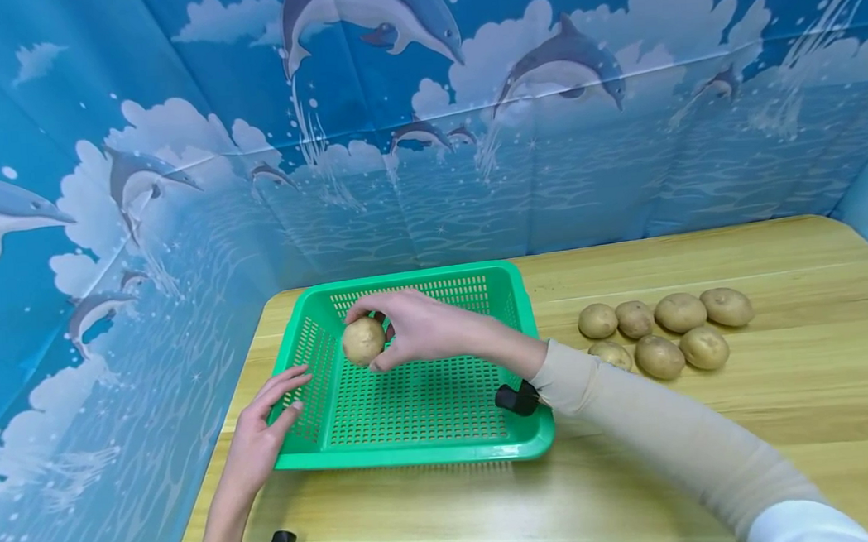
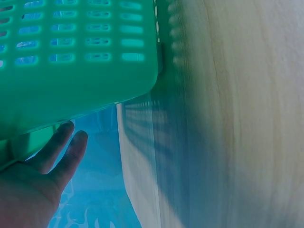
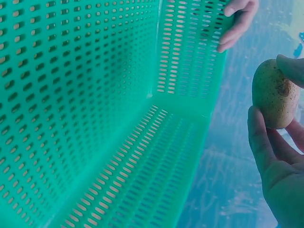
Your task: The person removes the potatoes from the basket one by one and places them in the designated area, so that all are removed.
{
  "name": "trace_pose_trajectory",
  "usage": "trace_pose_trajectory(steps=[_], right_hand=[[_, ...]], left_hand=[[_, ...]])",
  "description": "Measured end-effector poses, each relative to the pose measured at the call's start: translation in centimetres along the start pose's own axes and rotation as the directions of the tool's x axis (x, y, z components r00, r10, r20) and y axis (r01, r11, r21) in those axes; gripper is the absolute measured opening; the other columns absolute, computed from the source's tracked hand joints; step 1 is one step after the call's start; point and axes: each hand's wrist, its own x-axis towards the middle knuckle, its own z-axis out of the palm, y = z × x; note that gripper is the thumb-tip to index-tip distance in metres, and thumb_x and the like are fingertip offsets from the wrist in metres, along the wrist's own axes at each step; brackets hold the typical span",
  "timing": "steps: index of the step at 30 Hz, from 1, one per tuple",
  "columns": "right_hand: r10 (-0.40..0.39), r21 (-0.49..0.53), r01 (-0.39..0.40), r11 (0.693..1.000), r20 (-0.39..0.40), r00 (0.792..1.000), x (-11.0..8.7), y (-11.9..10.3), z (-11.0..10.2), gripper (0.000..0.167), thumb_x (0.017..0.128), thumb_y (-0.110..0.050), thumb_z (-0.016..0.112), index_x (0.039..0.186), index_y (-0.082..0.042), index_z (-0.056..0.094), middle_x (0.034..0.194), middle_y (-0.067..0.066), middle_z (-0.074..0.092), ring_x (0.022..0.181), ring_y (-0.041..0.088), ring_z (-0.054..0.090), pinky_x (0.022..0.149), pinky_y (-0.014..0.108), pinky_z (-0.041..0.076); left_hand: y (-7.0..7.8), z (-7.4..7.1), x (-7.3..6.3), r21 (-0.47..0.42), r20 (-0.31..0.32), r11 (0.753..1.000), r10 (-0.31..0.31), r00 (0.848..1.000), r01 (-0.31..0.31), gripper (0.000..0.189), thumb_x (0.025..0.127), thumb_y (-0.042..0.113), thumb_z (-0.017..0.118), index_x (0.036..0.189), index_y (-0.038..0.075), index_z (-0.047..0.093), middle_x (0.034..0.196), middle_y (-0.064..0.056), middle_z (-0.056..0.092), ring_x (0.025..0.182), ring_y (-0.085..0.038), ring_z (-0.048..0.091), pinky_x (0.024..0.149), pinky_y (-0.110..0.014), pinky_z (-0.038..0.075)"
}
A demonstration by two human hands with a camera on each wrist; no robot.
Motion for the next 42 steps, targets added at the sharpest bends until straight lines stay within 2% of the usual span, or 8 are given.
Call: trace_pose_trajectory(steps=[10, 16, 29, 36, 42], right_hand=[[-0.051, -0.055, 0.049, 0.997, -0.033, 0.998, -1.9, -1.4, -1.5, 0.057, 0.079, -0.022, 0.084, 0.129, -0.019, 0.058, 0.122, -0.009, 0.058, 0.092, 0.004, 0.060, 0.078, 0.022, 0.051], [-0.046, -0.048, 0.043, 0.998, -0.067, 0.997, -3.4, -2.0, -2.5, 0.057, 0.078, -0.018, 0.084, 0.128, -0.018, 0.058, 0.121, -0.009, 0.058, 0.093, 0.004, 0.061, 0.079, 0.022, 0.052], [-0.050, -0.099, 0.036, 0.994, -0.137, 0.989, -7.1, -1.6, -4.6, 0.059, 0.076, -0.015, 0.085, 0.129, -0.018, 0.058, 0.124, -0.007, 0.058, 0.100, 0.008, 0.058, 0.079, 0.028, 0.052], [-0.011, -0.050, 0.004, 0.999, -0.143, 0.990, -9.1, -1.1, -5.1, 0.059, 0.077, -0.015, 0.084, 0.129, -0.020, 0.058, 0.125, -0.008, 0.057, 0.106, 0.010, 0.055, 0.081, 0.030, 0.053], [0.006, 0.029, -0.001, 1.000, -0.160, 0.987, -11.0, -0.1, -5.4, 0.061, 0.077, -0.010, 0.084, 0.130, -0.020, 0.057, 0.129, -0.007, 0.054, 0.112, 0.013, 0.052, 0.086, 0.033, 0.053]], left_hand=[[0.0, 0.1, 0.0, 0.002, 0.006, 1.000, 0.000, 1.000, -0.001, 0.036, 0.099, 0.001, 0.054, 0.134, 0.005, 0.059, 0.148, -0.002, 0.046, 0.144, -0.024, 0.027, 0.109, -0.057, 0.027], [0.1, 0.0, -0.1, -0.001, 0.007, 1.000, 0.014, 1.000, -0.014, 0.034, 0.100, 0.004, 0.054, 0.134, 0.004, 0.059, 0.148, -0.002, 0.045, 0.144, -0.026, 0.027, 0.108, -0.061, 0.027], [0.2, -0.1, 0.3, 0.001, 0.009, 1.000, 0.030, 1.000, -0.030, 0.035, 0.100, 0.002, 0.053, 0.135, 0.005, 0.058, 0.148, -0.006, 0.044, 0.144, -0.029, 0.026, 0.108, -0.064, 0.025], [0.0, -0.1, -0.2, -0.003, 0.004, 1.000, 0.000, 1.000, 0.000, 0.036, 0.099, 0.002, 0.054, 0.134, 0.005, 0.059, 0.148, -0.002, 0.045, 0.144, -0.026, 0.026, 0.109, -0.060, 0.025], [-0.1, 0.0, -0.2, -0.001, 0.007, 1.000, 0.000, 1.000, 0.000, 0.036, 0.099, 0.002, 0.054, 0.135, 0.005, 0.058, 0.148, -0.004, 0.045, 0.144, -0.026, 0.026, 0.108, -0.061, 0.025]])
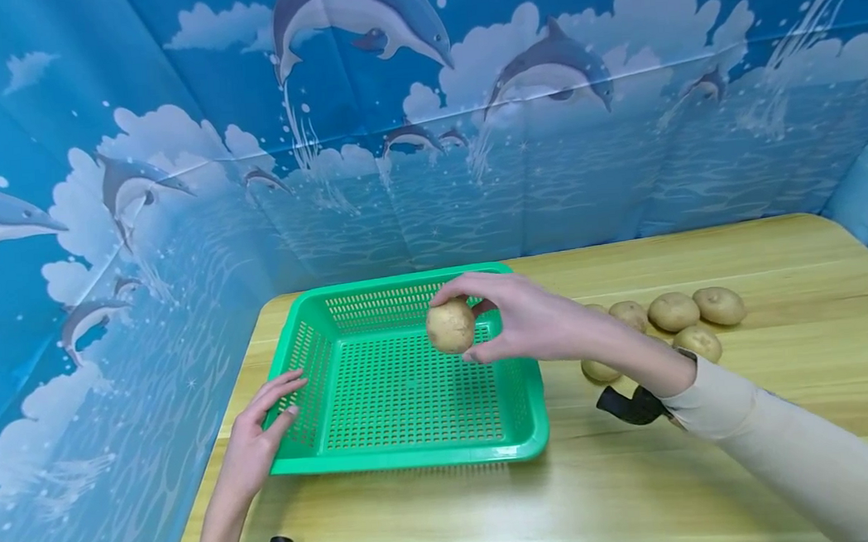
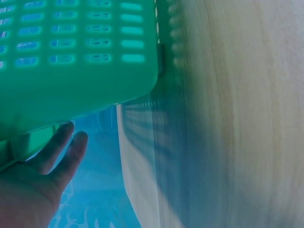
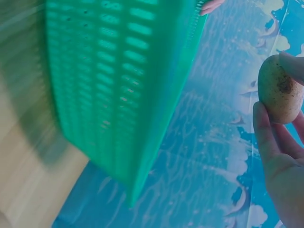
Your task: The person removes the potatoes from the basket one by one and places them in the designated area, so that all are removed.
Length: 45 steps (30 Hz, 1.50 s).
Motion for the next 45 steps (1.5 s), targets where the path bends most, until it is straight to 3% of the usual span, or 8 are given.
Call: trace_pose_trajectory(steps=[7, 17, 23, 35, 41, 45], right_hand=[[0.022, 0.072, -0.019, 0.997, -0.047, 0.999, -1.9, 1.2, -0.3, 0.060, 0.077, -0.010, 0.085, 0.130, -0.019, 0.057, 0.128, -0.004, 0.055, 0.112, 0.017, 0.055, 0.092, 0.034, 0.051], [0.120, 0.131, -0.104, 0.986, -0.123, 0.985, -4.5, 3.1, -0.4, 0.061, 0.076, -0.012, 0.086, 0.129, -0.022, 0.058, 0.130, -0.003, 0.055, 0.114, 0.019, 0.058, 0.094, 0.032, 0.051], [0.196, 0.137, -0.179, 0.974, -0.128, 0.972, -6.3, 3.9, -1.1, 0.061, 0.078, -0.016, 0.085, 0.131, -0.025, 0.056, 0.131, -0.006, 0.055, 0.118, 0.015, 0.055, 0.094, 0.029, 0.050], [0.295, 0.091, -0.283, 0.955, -0.177, 0.939, -10.6, 6.3, -2.6, 0.060, 0.081, -0.020, 0.083, 0.133, -0.029, 0.055, 0.136, -0.006, 0.052, 0.114, 0.020, 0.063, 0.093, 0.044, 0.050], [0.297, 0.048, -0.294, 0.955, -0.203, 0.933, -12.6, 7.2, -3.1, 0.059, 0.080, -0.019, 0.084, 0.132, -0.024, 0.056, 0.133, -0.005, 0.054, 0.117, 0.013, 0.057, 0.095, 0.024, 0.048], [0.291, 0.039, -0.289, 0.957, -0.209, 0.934, -13.9, 7.6, -3.3, 0.061, 0.080, -0.015, 0.084, 0.134, -0.020, 0.055, 0.134, -0.001, 0.054, 0.119, 0.013, 0.056, 0.094, 0.021, 0.048]], left_hand=[[0.0, 0.0, -0.1, -0.005, 0.003, 1.000, 0.001, 1.000, -0.001, 0.036, 0.099, 0.001, 0.054, 0.134, 0.003, 0.058, 0.148, -0.005, 0.045, 0.144, -0.028, 0.025, 0.108, -0.063, 0.024], [0.1, 0.1, 0.0, -0.006, -0.001, 1.000, 0.003, 1.000, -0.003, 0.035, 0.099, 0.000, 0.053, 0.134, 0.003, 0.059, 0.148, -0.004, 0.045, 0.144, -0.026, 0.026, 0.109, -0.061, 0.024], [0.2, 0.1, 0.0, -0.006, -0.005, 1.000, 0.000, 1.000, 0.000, 0.035, 0.099, 0.000, 0.054, 0.134, 0.003, 0.059, 0.148, -0.005, 0.045, 0.144, -0.026, 0.026, 0.109, -0.061, 0.024], [0.3, 0.0, 0.0, 0.003, -0.005, 1.000, -0.011, 1.000, 0.011, 0.035, 0.099, 0.001, 0.054, 0.134, 0.003, 0.059, 0.148, -0.004, 0.045, 0.144, -0.027, 0.026, 0.108, -0.062, 0.024], [0.3, 0.1, -0.1, 0.009, -0.002, 1.000, -0.009, 1.000, 0.009, 0.035, 0.099, 0.001, 0.054, 0.134, 0.003, 0.058, 0.148, -0.003, 0.046, 0.144, -0.027, 0.026, 0.108, -0.061, 0.026], [0.3, 0.1, -0.1, 0.007, -0.003, 1.000, -0.004, 1.000, 0.004, 0.035, 0.099, 0.001, 0.054, 0.134, 0.003, 0.059, 0.147, -0.002, 0.046, 0.144, -0.026, 0.027, 0.108, -0.060, 0.026]])
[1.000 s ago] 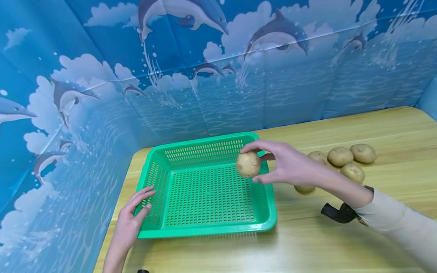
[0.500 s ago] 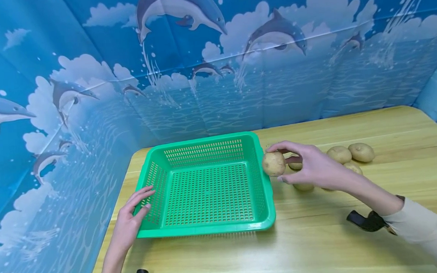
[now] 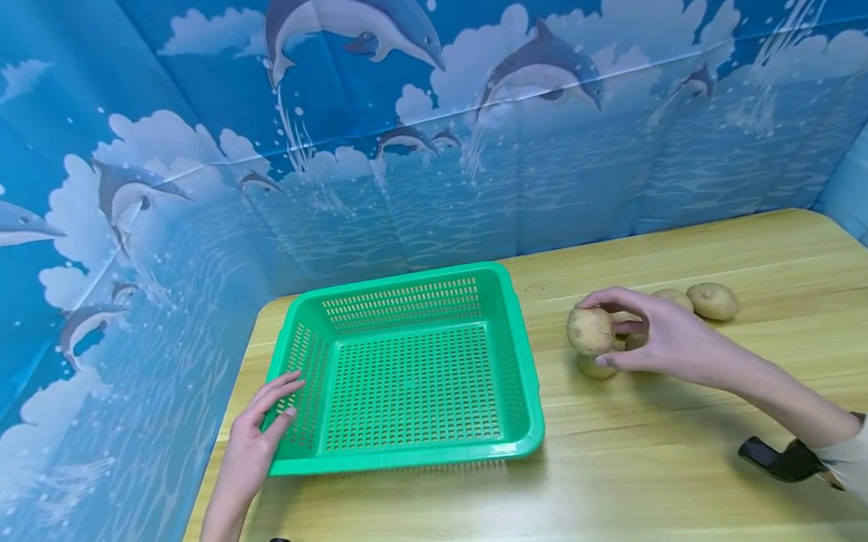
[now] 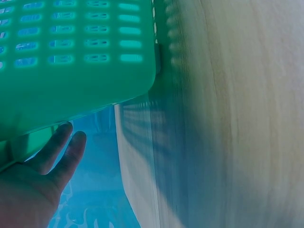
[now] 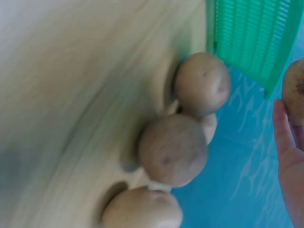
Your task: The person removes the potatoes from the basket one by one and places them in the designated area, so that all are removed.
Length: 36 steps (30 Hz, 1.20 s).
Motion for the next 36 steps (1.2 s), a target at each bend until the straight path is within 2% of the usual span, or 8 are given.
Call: trace_pose_trajectory(steps=[4, 7, 11, 15, 20, 26, 33, 36], right_hand=[[-0.009, -0.050, 0.007, 0.999, -0.027, 1.000, -0.8, 0.7, -0.5, 0.062, 0.079, -0.013, 0.084, 0.134, -0.019, 0.055, 0.132, -0.001, 0.055, 0.115, 0.008, 0.056, 0.091, 0.021, 0.050], [-0.008, -0.036, 0.006, 0.999, -0.045, 0.999, -1.6, 1.2, -0.9, 0.063, 0.078, -0.008, 0.083, 0.134, -0.017, 0.054, 0.131, 0.000, 0.054, 0.114, 0.004, 0.055, 0.091, 0.021, 0.049], [-0.007, 0.030, 0.007, 1.000, -0.026, 1.000, -2.6, 1.8, -1.7, 0.066, 0.079, -0.002, 0.081, 0.137, -0.010, 0.051, 0.136, 0.007, 0.050, 0.117, 0.002, 0.053, 0.095, 0.025, 0.048], [-0.017, -0.016, 0.017, 1.000, -0.013, 1.000, -3.6, 2.3, -2.6, 0.064, 0.079, -0.006, 0.082, 0.135, -0.011, 0.052, 0.136, 0.009, 0.048, 0.115, -0.003, 0.052, 0.093, 0.023, 0.048], [-0.025, -0.111, 0.019, 0.994, -0.054, 0.998, -4.8, 3.0, -3.6, 0.064, 0.077, -0.008, 0.084, 0.134, -0.012, 0.054, 0.131, 0.004, 0.049, 0.112, -0.006, 0.050, 0.088, 0.017, 0.049], [-0.045, -0.213, 0.024, 0.977, -0.098, 0.994, -6.0, 4.0, -4.5, 0.067, 0.073, -0.006, 0.087, 0.132, -0.013, 0.056, 0.128, 0.001, 0.048, 0.108, -0.009, 0.049, 0.085, 0.012, 0.047], [0.008, -0.178, -0.035, 0.983, -0.148, 0.989, -7.0, 4.9, -5.7, 0.067, 0.071, -0.002, 0.087, 0.130, -0.010, 0.057, 0.134, -0.012, 0.044, 0.114, -0.014, 0.043, 0.084, 0.009, 0.045], [0.024, -0.178, -0.056, 0.983, -0.176, 0.984, -7.4, 5.3, -6.3, 0.066, 0.071, -0.001, 0.087, 0.129, -0.006, 0.056, 0.131, -0.008, 0.049, 0.112, -0.013, 0.045, 0.081, 0.008, 0.046]], left_hand=[[0.0, 0.0, 0.0, 0.006, 0.001, 1.000, -0.002, 1.000, 0.002, 0.035, 0.099, 0.002, 0.054, 0.134, 0.003, 0.058, 0.147, -0.002, 0.046, 0.144, -0.026, 0.027, 0.108, -0.059, 0.026], [0.0, 0.0, 0.0, 0.006, 0.000, 1.000, -0.005, 1.000, 0.005, 0.035, 0.099, 0.002, 0.054, 0.134, 0.004, 0.059, 0.147, -0.001, 0.046, 0.144, -0.025, 0.027, 0.108, -0.059, 0.027], [0.0, 0.0, 0.1, -0.001, 0.002, 1.000, -0.006, 1.000, 0.006, 0.036, 0.099, 0.002, 0.054, 0.134, 0.004, 0.058, 0.148, -0.002, 0.046, 0.144, -0.026, 0.026, 0.108, -0.060, 0.026], [0.0, 0.1, 0.1, 0.006, 0.002, 1.000, -0.008, 1.000, 0.008, 0.036, 0.099, 0.002, 0.054, 0.134, 0.004, 0.059, 0.148, -0.001, 0.046, 0.144, -0.025, 0.027, 0.108, -0.058, 0.026], [0.0, 0.0, 0.0, 0.011, 0.000, 1.000, -0.004, 1.000, 0.004, 0.035, 0.100, 0.003, 0.054, 0.134, 0.004, 0.059, 0.147, -0.001, 0.046, 0.143, -0.024, 0.028, 0.107, -0.056, 0.028], [0.0, 0.0, -0.1, -0.015, 0.002, 1.000, 0.003, 1.000, -0.003, 0.035, 0.099, 0.001, 0.054, 0.134, 0.003, 0.058, 0.147, -0.004, 0.046, 0.144, -0.027, 0.027, 0.108, -0.061, 0.026], [0.1, 0.0, -0.1, -0.016, -0.003, 1.000, -0.004, 1.000, 0.004, 0.035, 0.099, 0.001, 0.054, 0.134, 0.003, 0.058, 0.147, -0.003, 0.046, 0.144, -0.026, 0.026, 0.108, -0.060, 0.026], [0.1, 0.0, -0.1, -0.010, -0.002, 1.000, -0.005, 1.000, 0.005, 0.035, 0.099, 0.002, 0.054, 0.134, 0.004, 0.058, 0.147, -0.002, 0.046, 0.144, -0.025, 0.026, 0.108, -0.060, 0.027]])
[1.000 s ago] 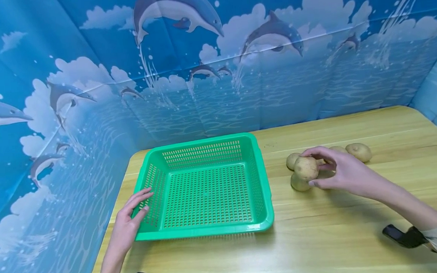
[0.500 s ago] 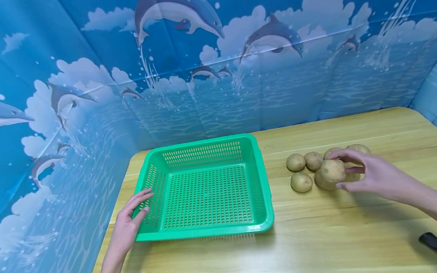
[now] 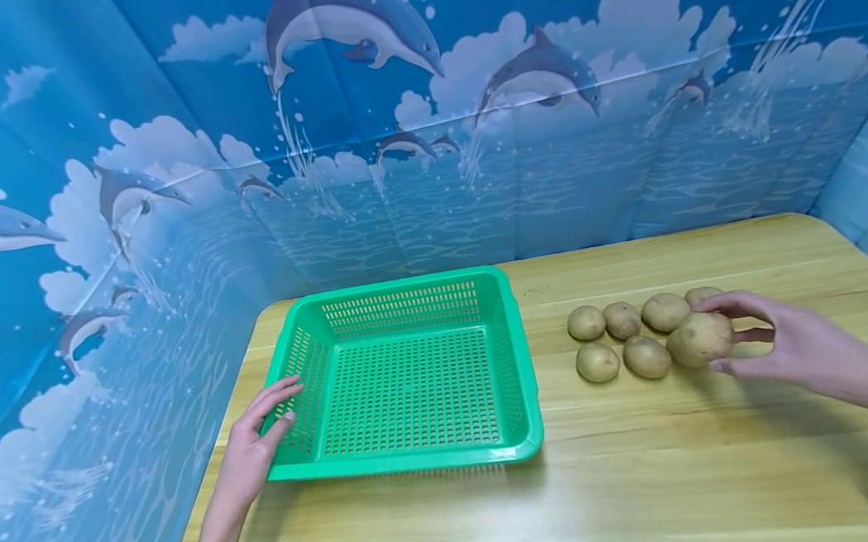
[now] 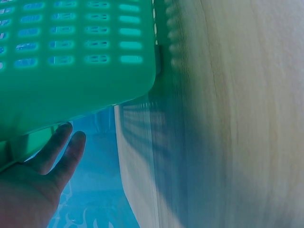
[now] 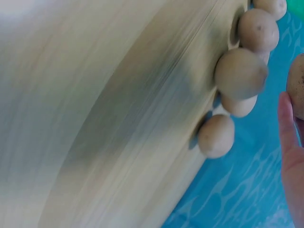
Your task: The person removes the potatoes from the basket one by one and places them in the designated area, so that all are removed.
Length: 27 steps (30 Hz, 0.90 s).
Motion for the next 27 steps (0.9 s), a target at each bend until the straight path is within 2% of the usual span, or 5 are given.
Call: trace_pose_trajectory(steps=[4, 15, 19, 22, 27], right_hand=[[0.045, -0.021, -0.046, 0.999, -0.039, 0.998, -0.5, 0.8, -0.7, 0.064, 0.070, 0.000, 0.088, 0.126, -0.006, 0.057, 0.124, 0.000, 0.054, 0.107, -0.012, 0.048, 0.079, 0.007, 0.045], [0.104, -0.099, -0.110, 0.989, -0.066, 0.992, -1.9, 4.1, -1.7, 0.064, 0.074, -0.010, 0.087, 0.127, -0.001, 0.053, 0.114, -0.026, 0.047, 0.097, -0.019, 0.043, 0.071, 0.005, 0.044], [0.169, -0.154, -0.178, 0.972, -0.074, 0.983, -2.2, 5.0, -1.6, 0.066, 0.073, -0.018, 0.089, 0.126, -0.003, 0.053, 0.116, -0.007, 0.056, 0.089, -0.022, 0.043, 0.066, 0.008, 0.045], [0.204, -0.194, -0.214, 0.957, -0.069, 0.976, -2.2, 5.2, -1.5, 0.068, 0.072, -0.021, 0.090, 0.125, 0.000, 0.054, 0.114, 0.021, 0.061, 0.084, -0.021, 0.044, 0.061, 0.011, 0.045], [0.231, -0.229, -0.236, 0.944, -0.048, 0.972, -2.0, 5.4, -1.3, 0.070, 0.072, -0.024, 0.090, 0.124, 0.004, 0.053, 0.115, 0.035, 0.059, 0.080, -0.018, 0.046, 0.059, 0.017, 0.046]], left_hand=[[0.0, 0.0, 0.0, 0.004, 0.001, 1.000, -0.002, 1.000, 0.002, 0.035, 0.099, 0.003, 0.055, 0.134, 0.004, 0.058, 0.147, -0.001, 0.046, 0.144, -0.025, 0.027, 0.108, -0.060, 0.027], [0.0, 0.0, 0.0, 0.006, 0.006, 1.000, -0.010, 1.000, 0.010, 0.036, 0.099, 0.003, 0.055, 0.135, 0.005, 0.058, 0.148, 0.000, 0.046, 0.144, -0.024, 0.026, 0.108, -0.059, 0.026], [0.0, 0.1, 0.0, 0.004, 0.004, 1.000, -0.008, 1.000, 0.008, 0.036, 0.099, 0.002, 0.055, 0.134, 0.005, 0.059, 0.148, -0.001, 0.046, 0.144, -0.024, 0.026, 0.108, -0.059, 0.026], [0.1, 0.1, 0.0, 0.001, 0.003, 1.000, -0.005, 1.000, 0.005, 0.035, 0.099, 0.002, 0.055, 0.134, 0.005, 0.059, 0.147, -0.001, 0.046, 0.144, -0.024, 0.026, 0.108, -0.059, 0.026], [0.1, 0.1, 0.1, 0.002, 0.003, 1.000, -0.009, 1.000, 0.009, 0.035, 0.099, 0.004, 0.055, 0.134, 0.006, 0.059, 0.147, 0.000, 0.046, 0.144, -0.024, 0.026, 0.108, -0.060, 0.026]])
